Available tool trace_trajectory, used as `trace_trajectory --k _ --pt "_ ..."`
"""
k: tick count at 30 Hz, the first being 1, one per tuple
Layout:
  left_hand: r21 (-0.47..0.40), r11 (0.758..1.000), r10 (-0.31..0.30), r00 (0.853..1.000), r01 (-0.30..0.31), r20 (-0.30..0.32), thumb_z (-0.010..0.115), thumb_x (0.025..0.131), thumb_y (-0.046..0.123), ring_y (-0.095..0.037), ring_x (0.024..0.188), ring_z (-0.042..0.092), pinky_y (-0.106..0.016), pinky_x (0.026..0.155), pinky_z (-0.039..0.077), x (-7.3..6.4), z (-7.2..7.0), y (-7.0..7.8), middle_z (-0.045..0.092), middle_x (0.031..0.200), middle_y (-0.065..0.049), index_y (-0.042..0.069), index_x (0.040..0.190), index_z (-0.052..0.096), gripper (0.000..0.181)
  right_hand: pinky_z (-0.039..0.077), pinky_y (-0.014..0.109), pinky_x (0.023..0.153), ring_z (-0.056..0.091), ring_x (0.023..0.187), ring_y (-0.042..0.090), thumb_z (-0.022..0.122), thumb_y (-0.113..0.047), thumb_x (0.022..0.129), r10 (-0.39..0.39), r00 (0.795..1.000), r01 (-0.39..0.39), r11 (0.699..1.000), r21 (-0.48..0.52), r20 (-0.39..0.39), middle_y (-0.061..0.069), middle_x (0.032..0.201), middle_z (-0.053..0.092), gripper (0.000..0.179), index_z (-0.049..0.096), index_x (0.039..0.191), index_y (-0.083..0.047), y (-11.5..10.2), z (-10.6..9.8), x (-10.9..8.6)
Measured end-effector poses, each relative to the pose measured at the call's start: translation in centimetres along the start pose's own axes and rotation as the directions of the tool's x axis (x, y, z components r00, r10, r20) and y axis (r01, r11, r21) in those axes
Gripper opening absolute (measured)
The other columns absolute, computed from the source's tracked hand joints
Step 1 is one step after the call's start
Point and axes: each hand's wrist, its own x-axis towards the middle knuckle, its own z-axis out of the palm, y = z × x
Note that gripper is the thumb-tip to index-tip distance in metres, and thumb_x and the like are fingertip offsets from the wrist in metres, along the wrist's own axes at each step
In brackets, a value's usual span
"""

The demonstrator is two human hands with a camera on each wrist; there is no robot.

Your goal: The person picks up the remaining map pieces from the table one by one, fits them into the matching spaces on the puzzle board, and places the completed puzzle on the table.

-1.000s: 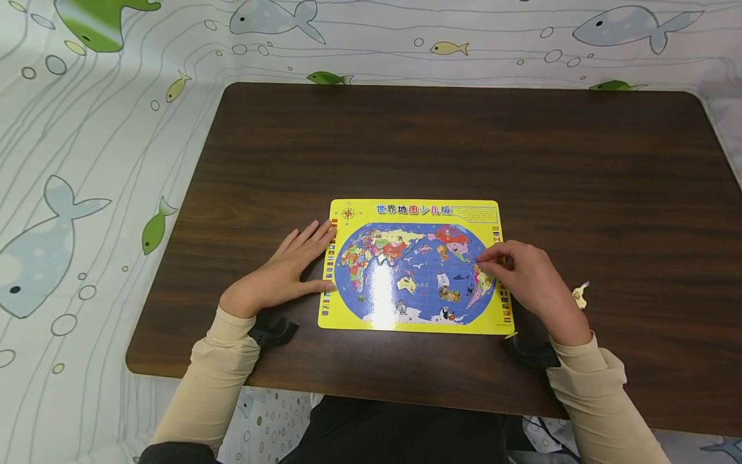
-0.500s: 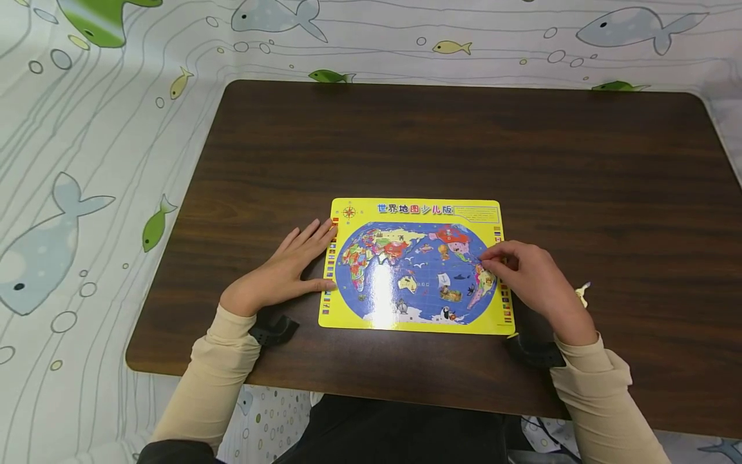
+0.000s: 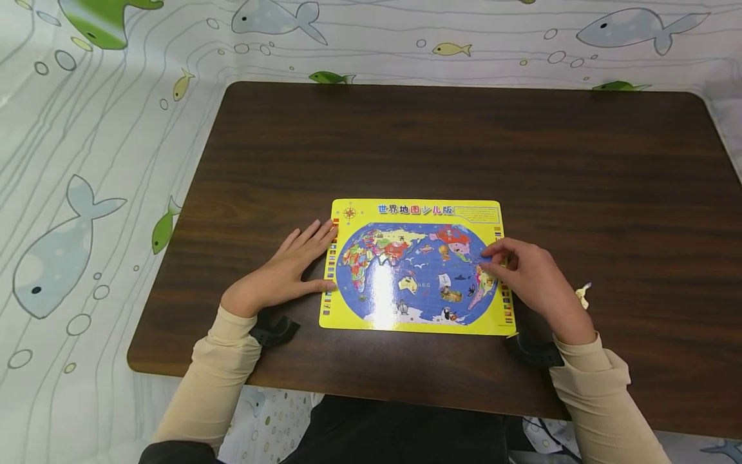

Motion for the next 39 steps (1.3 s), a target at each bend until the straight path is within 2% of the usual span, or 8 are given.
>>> trace_trajectory --k 8,12,16,18,25,29,33,39 --pt "0.001 1.0 -0.012 1.0 0.012 0.003 0.067 0.095 0.057 -0.023 0.166 -0.003 -0.051 0.134 -0.005 -0.1 0.0 -0.1 0.002 0.177 0.006 0.024 0.169 0.009 0.1 0.047 0.02 0.061 0.058 0.081 0.015 0.064 -0.028 0.105 0.048 0.992 -0.043 0.998 0.051 -0.113 0.02 0.112 0.07 0.037 0.065 0.132 -0.003 1.1 -0.9 -1.3" --pt "0.004 1.0 -0.018 1.0 0.018 0.008 0.065 0.095 0.059 -0.021 0.166 -0.004 -0.049 0.134 -0.005 -0.1 0.0 -0.2 0.001 0.177 0.008 0.025 0.169 0.008 0.099 0.046 0.017 0.061 0.055 0.079 0.0 0.062 -0.032 0.106 0.11 0.973 -0.094 0.992 0.089 -0.201 -0.004 0.107 0.068 0.037 0.064 0.135 -0.008 2.8 -1.8 -2.7" --pt "0.008 1.0 -0.012 1.0 0.012 0.007 0.066 0.095 0.059 -0.021 0.166 -0.004 -0.05 0.134 -0.005 -0.1 0.1 -0.2 0.001 0.177 0.008 0.025 0.169 0.008 0.1 0.044 0.015 0.059 0.053 0.078 -0.006 0.059 -0.035 0.107 0.188 0.938 -0.156 0.979 0.128 -0.292 -0.033 0.095 0.055 0.04 0.063 0.136 -0.008 4.6 -2.3 -4.1" --pt "0.01 1.0 -0.008 1.0 0.008 0.006 0.066 0.095 0.058 -0.022 0.166 -0.004 -0.051 0.134 -0.005 0.0 0.1 -0.2 0.001 0.177 0.007 0.024 0.169 0.008 0.1 0.043 0.015 0.058 0.052 0.078 -0.009 0.058 -0.035 0.107 0.232 0.913 -0.193 0.97 0.146 -0.335 -0.039 0.092 0.052 0.041 0.063 0.137 -0.008 5.4 -2.5 -4.8" --pt "0.005 1.0 -0.003 1.0 0.003 0.005 0.068 0.094 0.057 -0.023 0.166 -0.004 -0.052 0.133 -0.005 0.0 0.0 -0.2 0.001 0.177 0.006 0.024 0.169 0.008 0.102 0.039 0.007 0.063 0.052 0.078 -0.014 0.06 -0.028 0.106 0.387 0.817 -0.289 0.916 0.276 -0.427 -0.044 0.089 0.053 0.027 0.068 0.131 -0.02 7.6 -2.6 -6.9" --pt "0.005 1.0 -0.006 1.0 0.006 0.005 0.068 0.094 0.057 -0.024 0.166 -0.004 -0.052 0.133 -0.005 0.0 0.0 -0.2 0.001 0.177 0.006 0.024 0.169 0.008 0.103 0.038 0.007 0.063 0.052 0.078 -0.012 0.06 -0.029 0.106 0.461 0.779 -0.342 0.88 0.33 -0.425 -0.04 0.091 0.053 0.021 0.066 0.126 -0.03 8.3 -2.4 -7.5" --pt "0.008 1.0 -0.002 1.0 0.002 0.004 0.068 0.094 0.058 -0.023 0.166 -0.004 -0.052 0.133 -0.005 0.1 0.0 -0.3 0.001 0.177 0.006 0.024 0.169 0.008 0.102 0.038 0.008 0.062 0.05 0.078 -0.011 0.061 -0.031 0.105 0.507 0.755 -0.392 0.858 0.333 -0.416 -0.038 0.089 0.051 0.024 0.067 0.127 -0.026 8.6 -2.2 -7.9" --pt "0.001 1.0 -0.014 1.0 0.014 0.02 0.067 0.095 0.058 -0.022 0.166 -0.005 -0.051 0.133 -0.005 0.3 0.1 -0.4 0.0 0.177 0.007 0.024 0.169 0.007 0.101 0.038 0.011 0.061 0.048 0.076 -0.012 0.06 -0.03 0.106 0.512 0.741 -0.425 0.859 0.287 -0.434 -0.044 0.087 0.047 0.03 0.068 0.131 -0.017 9.0 -1.7 -8.1"
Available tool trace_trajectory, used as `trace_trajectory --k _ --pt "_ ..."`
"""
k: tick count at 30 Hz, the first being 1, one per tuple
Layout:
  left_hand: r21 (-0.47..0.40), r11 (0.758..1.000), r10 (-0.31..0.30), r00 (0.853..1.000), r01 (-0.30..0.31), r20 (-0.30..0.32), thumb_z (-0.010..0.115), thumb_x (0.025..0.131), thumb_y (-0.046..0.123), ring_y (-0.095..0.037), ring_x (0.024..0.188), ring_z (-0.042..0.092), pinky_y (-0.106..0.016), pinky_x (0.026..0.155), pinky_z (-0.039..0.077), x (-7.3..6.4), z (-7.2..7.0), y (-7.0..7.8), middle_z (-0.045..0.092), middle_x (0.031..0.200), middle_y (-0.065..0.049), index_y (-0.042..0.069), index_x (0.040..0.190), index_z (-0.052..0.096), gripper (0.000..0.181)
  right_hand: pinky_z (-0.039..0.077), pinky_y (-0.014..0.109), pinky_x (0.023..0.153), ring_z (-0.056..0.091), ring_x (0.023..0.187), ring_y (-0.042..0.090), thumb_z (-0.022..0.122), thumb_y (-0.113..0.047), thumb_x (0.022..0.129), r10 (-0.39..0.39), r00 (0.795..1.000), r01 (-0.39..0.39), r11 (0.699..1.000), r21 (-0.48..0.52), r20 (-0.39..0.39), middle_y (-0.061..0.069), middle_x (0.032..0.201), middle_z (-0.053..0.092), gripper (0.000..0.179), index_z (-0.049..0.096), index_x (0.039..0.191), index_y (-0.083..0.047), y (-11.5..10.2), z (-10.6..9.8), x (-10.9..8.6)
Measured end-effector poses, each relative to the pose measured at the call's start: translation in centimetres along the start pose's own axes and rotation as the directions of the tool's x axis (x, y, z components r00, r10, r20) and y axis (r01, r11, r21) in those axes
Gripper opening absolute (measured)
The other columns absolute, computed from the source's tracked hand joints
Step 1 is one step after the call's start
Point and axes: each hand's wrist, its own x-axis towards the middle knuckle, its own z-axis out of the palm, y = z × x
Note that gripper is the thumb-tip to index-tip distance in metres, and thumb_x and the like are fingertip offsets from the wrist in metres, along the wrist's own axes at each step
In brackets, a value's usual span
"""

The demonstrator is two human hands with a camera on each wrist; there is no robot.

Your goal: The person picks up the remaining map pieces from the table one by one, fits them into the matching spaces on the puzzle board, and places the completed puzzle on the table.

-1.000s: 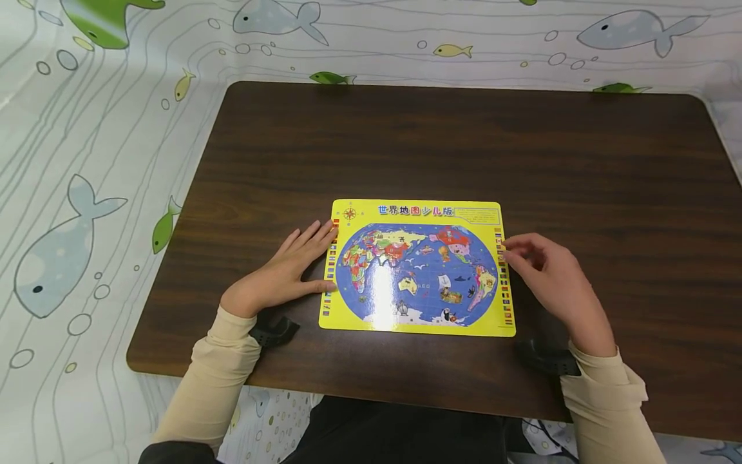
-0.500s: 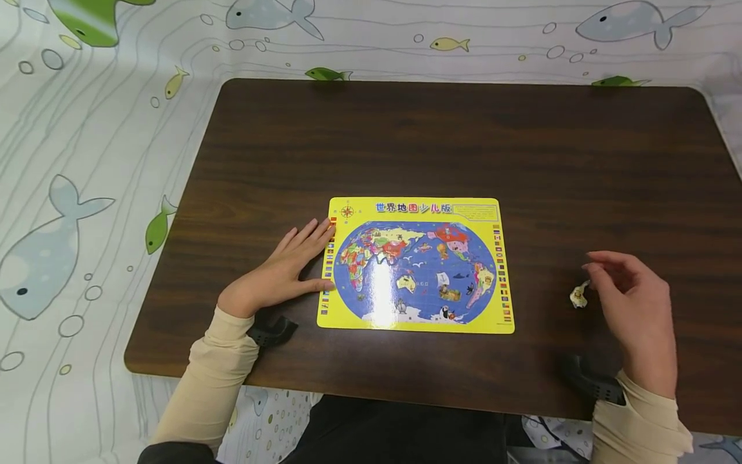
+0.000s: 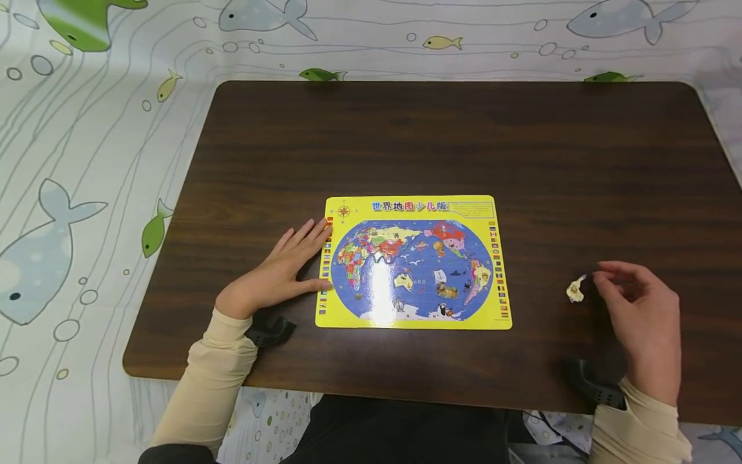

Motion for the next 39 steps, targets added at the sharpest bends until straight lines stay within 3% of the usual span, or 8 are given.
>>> trace_trajectory --k 6,11,22,29,33,36,37,39 --pt "0.001 1.0 -0.001 1.0 0.001 -0.004 0.068 0.095 0.057 -0.023 0.166 -0.004 -0.052 0.133 -0.005 0.04 -0.13 0.0 0.0 0.177 0.006 0.023 0.169 0.008 0.102 0.038 0.014 0.059 0.044 0.075 -0.015 0.062 -0.031 0.105 -0.02 0.999 0.022 0.996 -0.086 0.028 -0.046 0.087 0.041 0.04 0.065 0.137 -0.007 0.12 0.13 0.25" --pt "0.007 1.0 -0.002 1.0 0.002 -0.002 0.067 0.095 0.057 -0.022 0.166 -0.005 -0.051 0.133 -0.005 0.06 -0.25 0.06 -0.001 0.177 0.007 0.024 0.169 0.007 0.101 0.039 0.02 0.059 0.043 0.073 -0.01 0.063 -0.037 0.104 -0.01 0.998 0.019 0.988 -0.152 0.056 -0.038 0.092 0.041 0.041 0.067 0.134 -0.009 -0.13 0.09 0.25" --pt "0.017 1.0 -0.002 1.0 0.002 -0.002 0.067 0.096 0.058 -0.02 0.166 -0.006 -0.051 0.134 -0.005 0.08 -0.33 0.06 -0.001 0.177 0.008 0.024 0.169 0.007 0.101 0.037 0.026 0.054 0.044 0.074 0.002 0.07 -0.038 0.1 -0.034 0.998 0.042 0.986 -0.158 0.053 -0.04 0.079 0.041 0.045 0.069 0.131 -0.006 -0.19 0.44 0.09" --pt "0.011 1.0 0.004 1.0 -0.003 -0.007 0.068 0.095 0.057 -0.021 0.166 -0.005 -0.051 0.134 -0.004 0.14 -0.18 -0.01 0.0 0.177 0.006 0.023 0.169 0.008 0.101 0.037 0.022 0.056 0.042 0.071 -0.004 0.067 -0.034 0.103 -0.051 0.994 0.067 0.981 -0.182 0.093 -0.042 0.071 0.04 0.044 0.068 0.129 0.001 -0.16 0.27 0.34" --pt "0.008 1.0 0.004 1.0 -0.004 -0.011 0.07 0.094 0.055 -0.023 0.166 -0.004 -0.052 0.134 -0.003 0.1 -0.15 0.14 0.003 0.178 0.004 0.022 0.169 0.009 0.102 0.037 0.025 0.06 0.05 0.079 0.008 0.063 -0.037 0.105 -0.027 0.993 0.054 0.972 -0.228 0.116 -0.007 0.087 0.068 0.047 0.066 0.13 0.003 -0.19 0.25 0.26" --pt "0.007 1.0 0.003 1.0 -0.003 -0.011 0.071 0.094 0.055 -0.023 0.166 -0.004 -0.052 0.133 -0.003 0.0 -0.17 0.23 0.003 0.178 0.004 0.022 0.169 0.009 0.103 0.037 0.029 0.062 0.053 0.083 0.016 0.058 -0.039 0.107 -0.018 0.992 0.049 0.966 -0.256 0.123 0.021 0.111 0.069 0.049 0.065 0.132 0.003 -0.19 0.02 0.06" --pt "0.008 1.0 0.004 1.0 -0.004 -0.011 0.071 0.094 0.055 -0.023 0.166 -0.004 -0.052 0.133 -0.003 -0.02 -0.16 0.25 0.003 0.178 0.004 0.022 0.169 0.009 0.103 0.037 0.029 0.063 0.054 0.083 0.013 0.057 -0.04 0.107 -0.015 0.993 0.045 0.966 -0.253 0.116 0.018 0.111 0.069 0.049 0.065 0.133 0.002 -0.2 -0.1 -0.03" --pt "0.006 1.0 0.004 1.0 -0.004 -0.012 0.071 0.094 0.055 -0.023 0.166 -0.004 -0.052 0.133 -0.003 -0.08 -0.17 0.27 0.003 0.178 0.004 0.022 0.169 0.009 0.103 0.039 0.025 0.061 0.051 0.078 0.0 0.058 -0.04 0.107 -0.024 0.995 0.048 0.969 -0.243 0.101 -0.005 0.095 0.07 0.047 0.066 0.132 -0.001 -0.18 -0.4 -0.11"
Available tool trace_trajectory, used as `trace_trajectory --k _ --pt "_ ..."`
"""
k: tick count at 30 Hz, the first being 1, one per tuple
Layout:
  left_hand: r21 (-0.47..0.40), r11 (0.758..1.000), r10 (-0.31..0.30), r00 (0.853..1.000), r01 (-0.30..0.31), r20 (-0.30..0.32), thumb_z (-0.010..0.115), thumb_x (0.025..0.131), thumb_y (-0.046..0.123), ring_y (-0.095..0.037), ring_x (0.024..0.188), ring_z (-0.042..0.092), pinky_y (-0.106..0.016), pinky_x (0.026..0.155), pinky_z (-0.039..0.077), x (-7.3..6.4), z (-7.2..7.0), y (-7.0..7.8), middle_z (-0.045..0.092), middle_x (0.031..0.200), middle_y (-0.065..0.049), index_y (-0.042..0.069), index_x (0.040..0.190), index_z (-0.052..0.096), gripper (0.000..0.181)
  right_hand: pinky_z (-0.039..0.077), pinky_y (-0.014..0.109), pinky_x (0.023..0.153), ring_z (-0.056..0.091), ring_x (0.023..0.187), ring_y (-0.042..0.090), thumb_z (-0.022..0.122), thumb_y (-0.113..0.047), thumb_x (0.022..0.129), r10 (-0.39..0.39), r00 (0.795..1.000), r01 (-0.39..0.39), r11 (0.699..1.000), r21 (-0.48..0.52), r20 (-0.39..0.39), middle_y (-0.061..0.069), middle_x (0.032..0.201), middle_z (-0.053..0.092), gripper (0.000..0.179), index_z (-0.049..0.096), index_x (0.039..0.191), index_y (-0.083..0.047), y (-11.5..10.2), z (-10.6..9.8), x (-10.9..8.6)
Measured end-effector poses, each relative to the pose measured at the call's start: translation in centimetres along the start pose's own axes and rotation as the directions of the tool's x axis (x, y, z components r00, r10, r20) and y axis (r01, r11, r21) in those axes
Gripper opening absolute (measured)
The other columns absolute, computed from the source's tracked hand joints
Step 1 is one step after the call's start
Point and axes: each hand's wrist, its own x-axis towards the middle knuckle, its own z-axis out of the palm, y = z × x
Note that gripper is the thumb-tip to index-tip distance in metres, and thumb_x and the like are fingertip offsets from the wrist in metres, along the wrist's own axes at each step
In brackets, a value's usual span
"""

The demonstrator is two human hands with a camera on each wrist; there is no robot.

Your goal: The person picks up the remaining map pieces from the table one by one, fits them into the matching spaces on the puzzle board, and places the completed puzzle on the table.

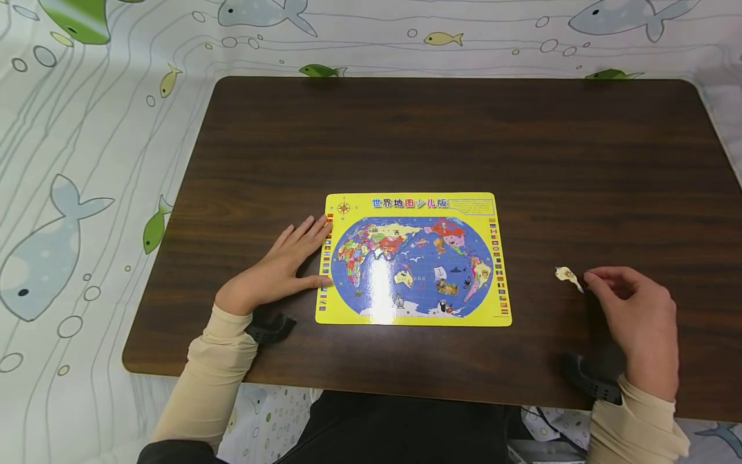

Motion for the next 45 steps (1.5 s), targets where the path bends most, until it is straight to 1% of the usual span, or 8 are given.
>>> trace_trajectory --k 5,14,18,22,26,29,33,45 --pt "-0.004 1.0 0.005 1.0 -0.005 0.0 0.07 0.094 0.055 -0.023 0.166 -0.004 -0.052 0.133 -0.004 -0.1 0.0 0.0 0.002 0.178 0.005 0.022 0.169 0.008 0.103 0.037 0.018 0.056 0.039 0.064 -0.022 0.061 -0.036 0.106 -0.041 0.999 0.041 0.999 0.016 -0.005 -0.041 0.075 0.05 0.043 0.067 0.131 -0.002 -0.1 -0.3 -0.4" --pt "-0.004 1.0 0.001 1.0 -0.001 -0.001 0.068 0.095 0.057 -0.023 0.166 -0.005 -0.053 0.133 -0.004 -0.1 0.2 -0.2 0.002 0.177 0.005 0.023 0.169 0.007 0.102 0.035 0.019 0.057 0.041 0.068 -0.022 0.058 -0.036 0.107 -0.129 0.991 0.13 0.99 0.054 -0.03 -0.053 0.078 0.038 0.043 0.067 0.131 -0.001 -0.4 -0.5 0.2" --pt "-0.008 1.0 0.007 1.0 -0.007 0.004 0.069 0.094 0.056 -0.024 0.166 -0.005 -0.053 0.133 -0.005 0.0 0.2 -0.2 0.001 0.178 0.004 0.022 0.169 0.007 0.103 0.037 0.014 0.058 0.036 0.074 -0.025 0.066 -0.03 0.104 -0.204 0.978 0.206 0.978 0.04 -0.051 -0.038 0.092 0.048 0.037 0.069 0.13 -0.004 -0.2 -0.2 1.2" --pt "-0.008 1.0 0.016 1.0 -0.016 0.006 0.07 0.094 0.055 -0.024 0.166 -0.004 -0.053 0.133 -0.005 0.0 0.2 0.0 0.002 0.178 0.004 0.022 0.169 0.008 0.103 0.036 0.014 0.056 0.034 0.076 -0.025 0.071 -0.023 0.101 -0.29 0.957 0.291 0.957 0.023 -0.018 0.008 0.11 0.071 0.033 0.07 0.128 -0.004 -0.1 0.2 1.9" --pt "-0.007 1.0 0.014 1.0 -0.014 0.008 0.07 0.094 0.055 -0.024 0.166 -0.004 -0.053 0.133 -0.005 0.0 0.1 0.0 0.001 0.178 0.004 0.022 0.169 0.008 0.103 0.037 0.015 0.055 0.035 0.072 -0.024 0.072 -0.022 0.101 -0.268 0.963 0.268 0.963 -0.003 -0.023 -0.013 0.092 0.068 0.031 0.071 0.125 -0.004 -0.3 0.4 1.9" --pt "-0.008 1.0 0.011 1.0 -0.011 0.008 0.07 0.094 0.055 -0.024 0.166 -0.005 -0.053 0.133 -0.005 0.1 0.1 -0.1 0.001 0.178 0.004 0.022 0.169 0.007 0.103 0.039 0.021 0.058 0.051 0.075 -0.007 0.07 -0.027 0.102 -0.196 0.98 0.195 0.98 -0.025 -0.025 -0.011 0.087 0.072 0.034 0.071 0.125 -0.002 -0.9 0.4 1.4" --pt "-0.005 1.0 0.009 1.0 -0.009 0.005 0.07 0.094 0.054 -0.024 0.166 -0.005 -0.053 0.133 -0.006 0.1 0.2 -0.2 0.001 0.178 0.004 0.022 0.169 0.007 0.103 0.036 0.027 0.065 0.059 0.088 0.03 0.066 -0.029 0.104 -0.116 0.992 0.115 0.992 -0.043 -0.037 0.031 0.117 0.071 0.039 0.069 0.127 0.003 -2.2 0.5 0.4" --pt "-0.007 1.0 0.007 1.0 -0.007 0.008 0.07 0.095 0.054 -0.024 0.166 -0.005 -0.053 0.133 -0.006 0.0 0.1 -0.1 0.001 0.178 0.004 0.022 0.169 0.008 0.102 0.037 0.017 0.058 0.037 0.07 -0.015 0.067 -0.026 0.103 -0.044 0.997 0.047 0.998 0.046 -0.068 0.03 0.122 0.071 0.038 0.07 0.128 0.002 -4.1 1.6 -0.6"
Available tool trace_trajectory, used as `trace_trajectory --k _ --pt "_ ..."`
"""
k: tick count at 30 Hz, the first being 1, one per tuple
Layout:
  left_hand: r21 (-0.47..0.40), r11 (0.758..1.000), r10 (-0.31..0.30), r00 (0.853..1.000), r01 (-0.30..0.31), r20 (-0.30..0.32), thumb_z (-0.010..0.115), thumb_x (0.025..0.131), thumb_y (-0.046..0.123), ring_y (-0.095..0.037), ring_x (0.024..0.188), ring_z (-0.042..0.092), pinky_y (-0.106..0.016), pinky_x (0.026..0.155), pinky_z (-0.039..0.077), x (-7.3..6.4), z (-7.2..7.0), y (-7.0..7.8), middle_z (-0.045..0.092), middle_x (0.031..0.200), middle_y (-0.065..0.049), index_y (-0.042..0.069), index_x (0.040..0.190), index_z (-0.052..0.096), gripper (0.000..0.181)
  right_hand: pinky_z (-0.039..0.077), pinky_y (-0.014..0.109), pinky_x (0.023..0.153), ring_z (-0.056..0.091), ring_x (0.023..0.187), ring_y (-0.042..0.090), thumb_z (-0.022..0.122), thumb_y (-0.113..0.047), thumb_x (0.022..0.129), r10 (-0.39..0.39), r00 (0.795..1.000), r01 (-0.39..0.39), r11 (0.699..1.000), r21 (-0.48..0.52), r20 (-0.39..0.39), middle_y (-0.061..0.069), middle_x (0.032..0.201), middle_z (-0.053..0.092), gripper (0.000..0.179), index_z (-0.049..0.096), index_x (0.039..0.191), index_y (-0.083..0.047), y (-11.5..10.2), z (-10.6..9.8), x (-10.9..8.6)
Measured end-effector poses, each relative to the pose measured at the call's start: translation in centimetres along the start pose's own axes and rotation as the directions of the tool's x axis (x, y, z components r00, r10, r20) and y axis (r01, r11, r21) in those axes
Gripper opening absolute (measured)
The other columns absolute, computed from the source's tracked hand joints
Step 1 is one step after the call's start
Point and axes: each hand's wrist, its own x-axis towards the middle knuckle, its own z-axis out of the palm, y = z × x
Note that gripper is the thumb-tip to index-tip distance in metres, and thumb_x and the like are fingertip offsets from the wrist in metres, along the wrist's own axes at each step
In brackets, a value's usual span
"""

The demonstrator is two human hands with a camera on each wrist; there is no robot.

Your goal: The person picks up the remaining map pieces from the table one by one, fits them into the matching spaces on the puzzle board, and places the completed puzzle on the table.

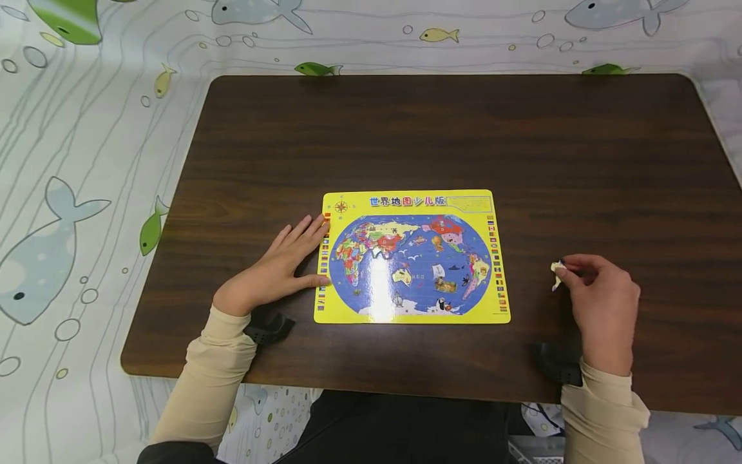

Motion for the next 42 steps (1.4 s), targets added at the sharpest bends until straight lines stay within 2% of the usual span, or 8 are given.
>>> trace_trajectory --k 5,9,12,16,25,31,35,42 --pt "0.0 1.0 -0.005 1.0 0.005 0.001 0.069 0.095 0.054 -0.024 0.166 -0.005 -0.052 0.133 -0.006 0.0 -0.1 0.0 0.001 0.178 0.004 0.021 0.169 0.008 0.102 0.038 0.015 0.056 0.042 0.072 -0.011 0.066 -0.026 0.104 0.007 0.999 -0.007 1.0 0.0 0.05 0.029 0.124 0.07 0.041 0.068 0.132 0.003 0.0 -0.1 0.3" --pt "0.001 1.0 -0.001 1.0 0.001 0.001 0.07 0.095 0.054 -0.024 0.166 -0.005 -0.052 0.133 -0.006 0.1 -0.1 0.0 0.0 0.178 0.004 0.022 0.169 0.008 0.102 0.038 0.015 0.057 0.04 0.07 -0.017 0.066 -0.025 0.104 0.015 0.997 -0.016 1.0 0.008 0.074 0.031 0.125 0.069 0.044 0.065 0.135 0.005 0.1 -0.3 0.4" --pt "0.002 1.0 -0.002 1.0 0.002 0.0 0.07 0.095 0.054 -0.024 0.166 -0.005 -0.052 0.133 -0.006 0.1 -0.1 0.0 0.001 0.178 0.004 0.022 0.169 0.008 0.102 0.039 0.016 0.06 0.039 0.068 -0.022 0.068 -0.026 0.103 0.007 0.996 -0.01 0.999 0.032 0.086 0.0 0.091 0.077 0.045 0.064 0.136 0.005 0.1 -0.6 0.4" --pt "0.002 1.0 -0.003 1.0 0.003 0.002 0.069 0.095 0.054 -0.024 0.166 -0.005 -0.052 0.133 -0.005 0.1 -0.1 0.0 0.001 0.178 0.004 0.022 0.169 0.008 0.102 0.038 0.021 0.067 0.042 0.072 -0.019 0.068 -0.031 0.103 0.028 0.993 -0.037 0.997 0.075 0.115 -0.043 0.073 0.044 0.049 0.064 0.137 0.003 0.6 -0.9 0.5" --pt "0.004 1.0 -0.002 1.0 0.002 0.001 0.069 0.095 0.055 -0.023 0.166 -0.004 -0.052 0.133 -0.005 0.1 -0.1 0.1 0.002 0.178 0.005 0.022 0.169 0.008 0.102 0.041 0.012 0.067 0.051 0.079 -0.011 0.066 -0.038 0.102 0.094 0.984 -0.119 0.978 0.173 0.148 -0.047 0.072 0.049 0.05 0.063 0.136 -0.002 1.8 -0.8 0.7" --pt "0.004 1.0 -0.003 1.0 0.003 0.001 0.069 0.095 0.055 -0.023 0.166 -0.005 -0.052 0.133 -0.005 0.1 -0.1 0.0 0.001 0.178 0.005 0.022 0.169 0.008 0.102 0.039 0.008 0.072 0.051 0.084 -0.015 0.065 -0.041 0.102 0.116 0.977 -0.153 0.965 0.211 0.178 -0.047 0.077 0.051 0.049 0.062 0.137 -0.006 2.0 -0.8 0.6" --pt "0.001 1.0 -0.008 1.0 0.008 0.004 0.069 0.095 0.055 -0.023 0.166 -0.005 -0.052 0.133 -0.006 0.0 -0.1 0.0 0.001 0.178 0.004 0.022 0.169 0.008 0.101 0.041 0.007 0.076 0.053 0.089 -0.018 0.067 -0.044 0.1 0.084 0.973 -0.139 0.957 0.253 0.216 -0.048 0.081 0.055 0.05 0.063 0.137 -0.01 2.1 -0.9 0.5" --pt "-0.002 1.0 -0.012 1.0 0.012 0.008 0.069 0.096 0.054 -0.023 0.166 -0.005 -0.052 0.133 -0.006 0.0 -0.2 0.2 0.001 0.177 0.004 0.022 0.169 0.008 0.101 0.046 0.006 0.068 0.064 0.081 -0.011 0.071 -0.035 0.099 -0.017 0.96 -0.089 0.928 0.363 0.28 -0.04 0.087 0.066 0.037 0.068 0.129 -0.013 2.0 -0.8 0.4"
